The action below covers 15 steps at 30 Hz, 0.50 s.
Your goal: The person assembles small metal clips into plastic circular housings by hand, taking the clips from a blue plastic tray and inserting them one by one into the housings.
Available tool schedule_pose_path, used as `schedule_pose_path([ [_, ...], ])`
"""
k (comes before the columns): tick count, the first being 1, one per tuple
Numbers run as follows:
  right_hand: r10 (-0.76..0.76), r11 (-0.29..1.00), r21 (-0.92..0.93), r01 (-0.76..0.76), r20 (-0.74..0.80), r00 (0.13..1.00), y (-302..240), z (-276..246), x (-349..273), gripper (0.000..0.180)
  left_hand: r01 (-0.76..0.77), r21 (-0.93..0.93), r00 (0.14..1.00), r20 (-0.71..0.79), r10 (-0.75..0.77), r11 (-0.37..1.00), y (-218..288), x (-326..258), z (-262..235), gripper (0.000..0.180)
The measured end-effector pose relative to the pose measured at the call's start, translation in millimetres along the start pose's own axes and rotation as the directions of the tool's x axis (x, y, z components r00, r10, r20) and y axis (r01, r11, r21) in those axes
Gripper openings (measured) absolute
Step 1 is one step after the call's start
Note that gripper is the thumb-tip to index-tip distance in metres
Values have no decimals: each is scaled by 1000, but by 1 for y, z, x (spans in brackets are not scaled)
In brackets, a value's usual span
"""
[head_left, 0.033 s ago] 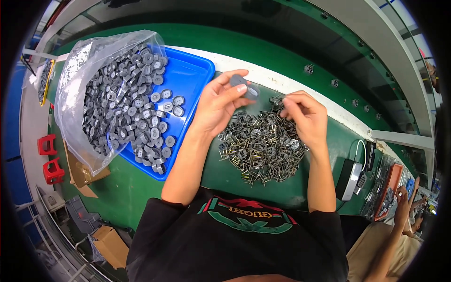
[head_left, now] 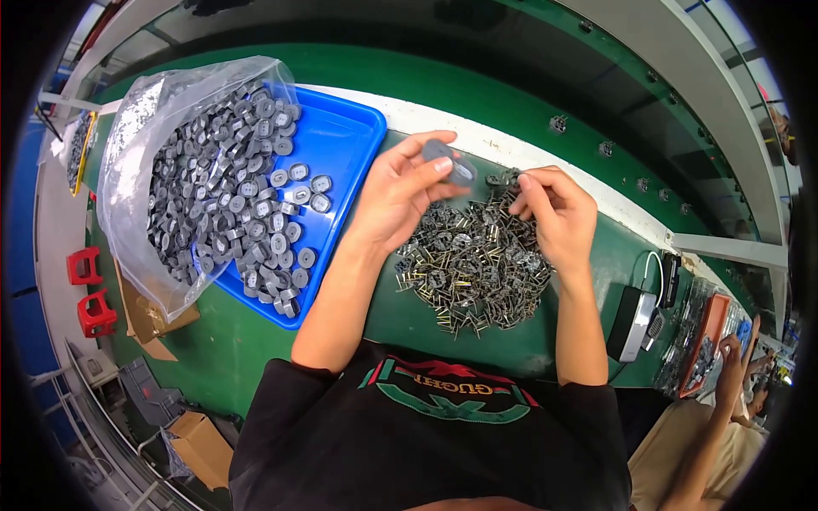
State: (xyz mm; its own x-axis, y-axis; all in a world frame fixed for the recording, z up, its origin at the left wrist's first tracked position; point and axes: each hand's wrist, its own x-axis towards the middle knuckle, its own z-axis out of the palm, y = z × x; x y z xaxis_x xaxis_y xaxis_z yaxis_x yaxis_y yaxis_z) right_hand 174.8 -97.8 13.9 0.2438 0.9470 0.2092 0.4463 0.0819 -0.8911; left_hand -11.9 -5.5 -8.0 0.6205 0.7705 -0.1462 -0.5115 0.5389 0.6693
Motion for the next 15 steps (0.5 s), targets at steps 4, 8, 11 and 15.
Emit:
schedule_pose_path([
  [4,-500,836,-307,454,-87,862,-7,7,-5,16,52,-132,994,98,-39,990,-11,-8,14,36],
  [8,-427,902,-147,406,-162,890,-7,8,-8,18,64,-97,991,119,-53,993,-12,-9,13,37],
  [11,57,893,449,32,-182,982,-16,17,-12,22,75,-93,987,145,-61,993,-9,-10,13,38],
  [15,-130,954,284,92,115,985,-7,-6,-10,28,-53,45,977,209,42,998,-9,-11,5,42],
])
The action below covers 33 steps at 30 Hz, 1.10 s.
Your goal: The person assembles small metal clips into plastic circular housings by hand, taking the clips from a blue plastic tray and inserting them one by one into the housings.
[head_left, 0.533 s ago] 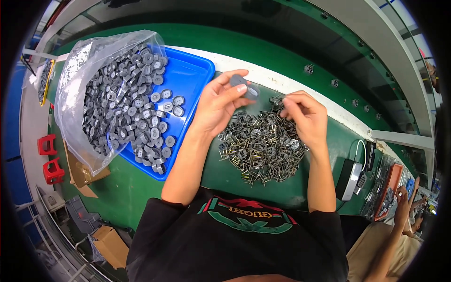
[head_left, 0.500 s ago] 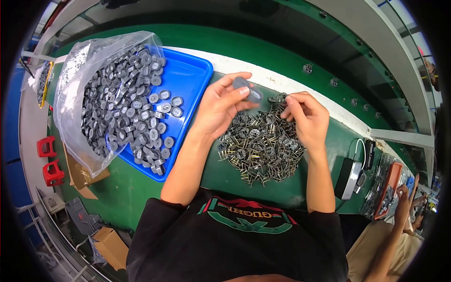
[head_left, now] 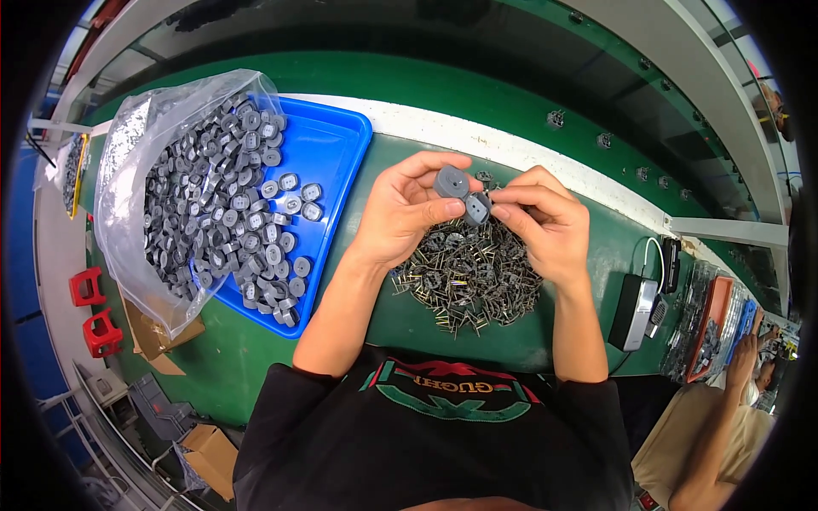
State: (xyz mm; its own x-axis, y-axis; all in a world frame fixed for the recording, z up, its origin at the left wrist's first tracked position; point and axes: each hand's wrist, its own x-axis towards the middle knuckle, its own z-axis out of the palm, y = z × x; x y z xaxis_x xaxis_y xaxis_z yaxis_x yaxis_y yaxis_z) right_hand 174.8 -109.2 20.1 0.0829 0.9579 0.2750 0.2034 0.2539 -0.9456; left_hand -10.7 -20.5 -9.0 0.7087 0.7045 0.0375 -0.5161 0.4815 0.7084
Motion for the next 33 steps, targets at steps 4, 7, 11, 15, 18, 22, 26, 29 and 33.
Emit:
schedule_pose_path([
  [4,83,979,180,-92,55,995,-5,-1,4,22,35,-52,998,48,-33,998,2,-1,1,44],
  [7,18,990,136,-24,43,999,-5,-2,3,20,73,-268,996,78,-54,961,3,-1,4,43],
  [11,-46,994,86,66,-217,975,-10,-5,2,16,-16,-210,998,53,28,977,3,0,7,42],
  [15,-148,976,-183,115,-182,972,-27,3,2,13,-117,161,993,4,118,980,1,-2,9,42],
  [18,-197,942,-299,149,-137,971,-29,9,1,14,-109,177,994,26,106,978,0,-4,12,42],
  [22,-242,923,-347,165,-191,951,-28,15,-1,15,-129,155,991,51,122,979,0,-4,12,41],
  [26,-284,912,-363,190,-226,932,-24,21,-1,16,-154,170,988,41,149,973,-1,-5,13,41],
  [29,-297,907,-362,215,-186,937,-23,19,0,16,-152,140,988,34,148,978,-1,-5,12,41],
  [33,-282,899,-382,213,-135,950,-23,16,2,17,-143,168,990,42,138,975,-1,-5,10,41],
])
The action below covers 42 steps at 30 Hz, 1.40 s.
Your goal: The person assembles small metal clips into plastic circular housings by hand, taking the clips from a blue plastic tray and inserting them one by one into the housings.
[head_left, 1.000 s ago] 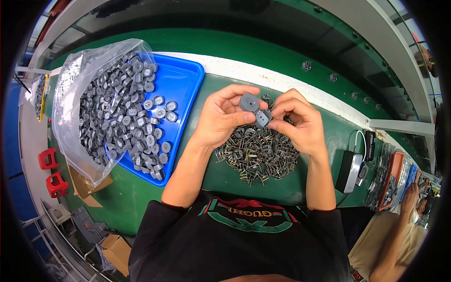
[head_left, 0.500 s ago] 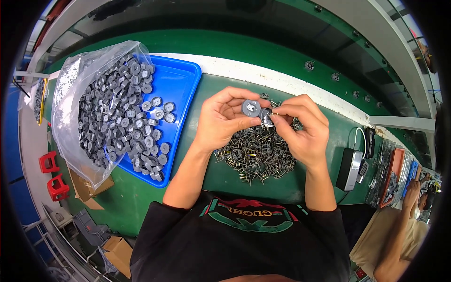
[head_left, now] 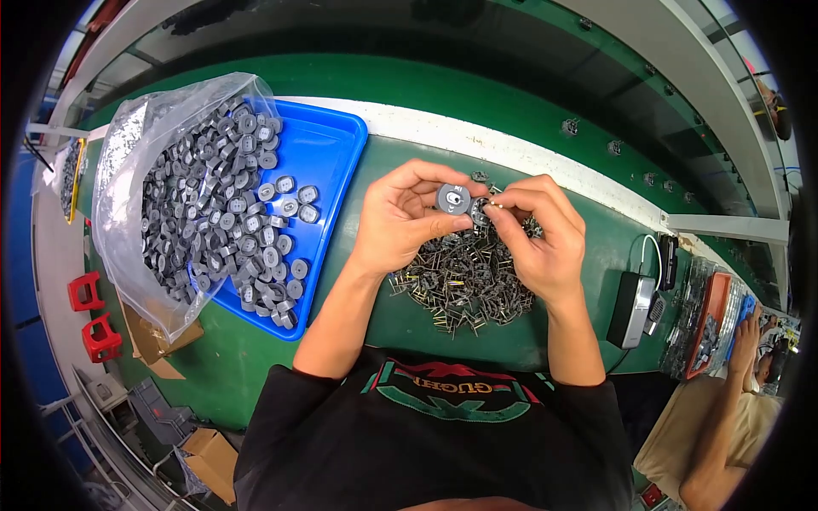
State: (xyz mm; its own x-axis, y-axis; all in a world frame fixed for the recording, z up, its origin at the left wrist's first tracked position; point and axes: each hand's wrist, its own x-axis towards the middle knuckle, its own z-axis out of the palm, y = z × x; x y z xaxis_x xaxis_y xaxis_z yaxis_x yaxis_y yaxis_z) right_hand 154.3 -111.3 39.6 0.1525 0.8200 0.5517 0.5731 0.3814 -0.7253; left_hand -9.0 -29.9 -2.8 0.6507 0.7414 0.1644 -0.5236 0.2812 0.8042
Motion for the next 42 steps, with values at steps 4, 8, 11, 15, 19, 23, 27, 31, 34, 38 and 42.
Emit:
schedule_pose_path([
  [4,378,887,283,-366,13,926,-3,10,-6,18,-61,20,997,-41,62,998,-1,1,4,39],
  [8,634,477,526,-704,348,690,14,3,-3,22,-138,258,987,-49,156,956,-1,4,0,40],
  [11,632,534,346,-771,443,636,37,-1,14,23,-206,521,974,30,224,828,0,4,-7,43],
  [15,377,857,-377,-351,-6,926,101,-14,52,23,-175,398,949,-175,261,901,6,9,-3,46],
  [19,307,808,-542,-229,56,950,151,-21,78,22,21,472,953,-277,126,881,-8,11,-11,46],
  [23,494,752,-547,-368,96,864,161,-15,76,25,186,613,938,-342,47,768,-11,12,-20,49],
  [27,262,845,-506,-173,110,959,111,-8,49,29,205,585,923,-382,43,785,-7,10,-20,47],
  [31,487,759,-632,-156,391,781,61,8,32,29,193,805,947,-302,108,561,-11,8,-18,42],
  [34,366,882,-438,-175,402,840,70,6,22,24,151,841,957,-256,136,520,-8,10,-10,39],
  [38,379,869,199,-452,318,869,64,3,13,20,288,582,937,-336,-98,761,-12,10,-10,40],
  [42,288,848,333,-411,360,887,51,0,8,21,167,363,970,-229,-86,917,-15,7,-3,36],
])
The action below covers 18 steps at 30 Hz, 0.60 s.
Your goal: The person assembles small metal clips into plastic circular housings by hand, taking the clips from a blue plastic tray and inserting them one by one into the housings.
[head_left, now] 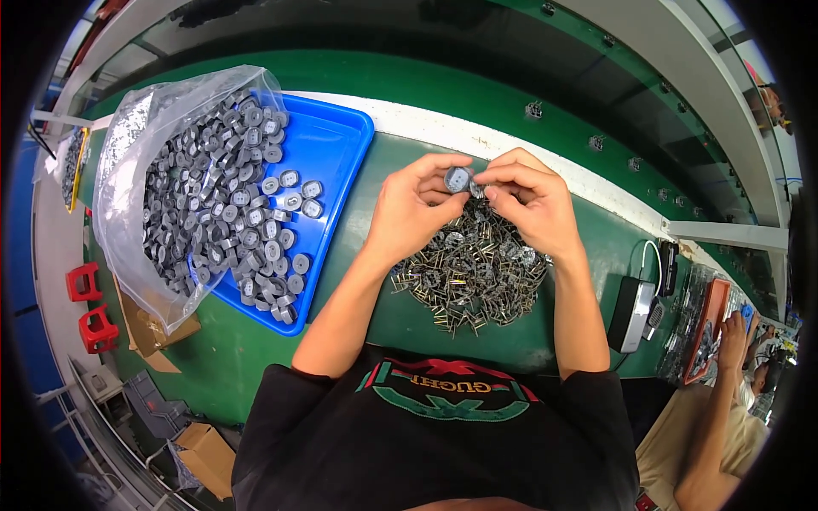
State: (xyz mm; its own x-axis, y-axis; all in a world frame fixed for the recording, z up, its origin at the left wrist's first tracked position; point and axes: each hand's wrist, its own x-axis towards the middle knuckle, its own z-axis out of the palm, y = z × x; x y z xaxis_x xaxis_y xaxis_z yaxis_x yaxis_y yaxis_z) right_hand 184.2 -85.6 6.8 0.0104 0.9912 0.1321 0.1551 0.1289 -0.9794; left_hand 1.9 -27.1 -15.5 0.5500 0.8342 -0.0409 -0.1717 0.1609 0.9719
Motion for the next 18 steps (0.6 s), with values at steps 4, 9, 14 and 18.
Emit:
schedule_pose_path([
  [4,43,999,-32,-44,-31,999,-7,6,-1,21,15,9,997,69,-15,1000,2,-2,1,35],
  [9,167,909,400,-119,-87,982,-18,13,-7,24,-4,-167,999,46,12,986,4,-2,2,32],
  [14,-133,991,-53,124,-244,961,-13,15,-14,27,64,-44,995,80,-60,997,10,-6,4,32],
  [18,-288,928,-307,209,-239,927,-23,14,-13,19,41,48,994,99,-46,998,7,-7,9,44],
])
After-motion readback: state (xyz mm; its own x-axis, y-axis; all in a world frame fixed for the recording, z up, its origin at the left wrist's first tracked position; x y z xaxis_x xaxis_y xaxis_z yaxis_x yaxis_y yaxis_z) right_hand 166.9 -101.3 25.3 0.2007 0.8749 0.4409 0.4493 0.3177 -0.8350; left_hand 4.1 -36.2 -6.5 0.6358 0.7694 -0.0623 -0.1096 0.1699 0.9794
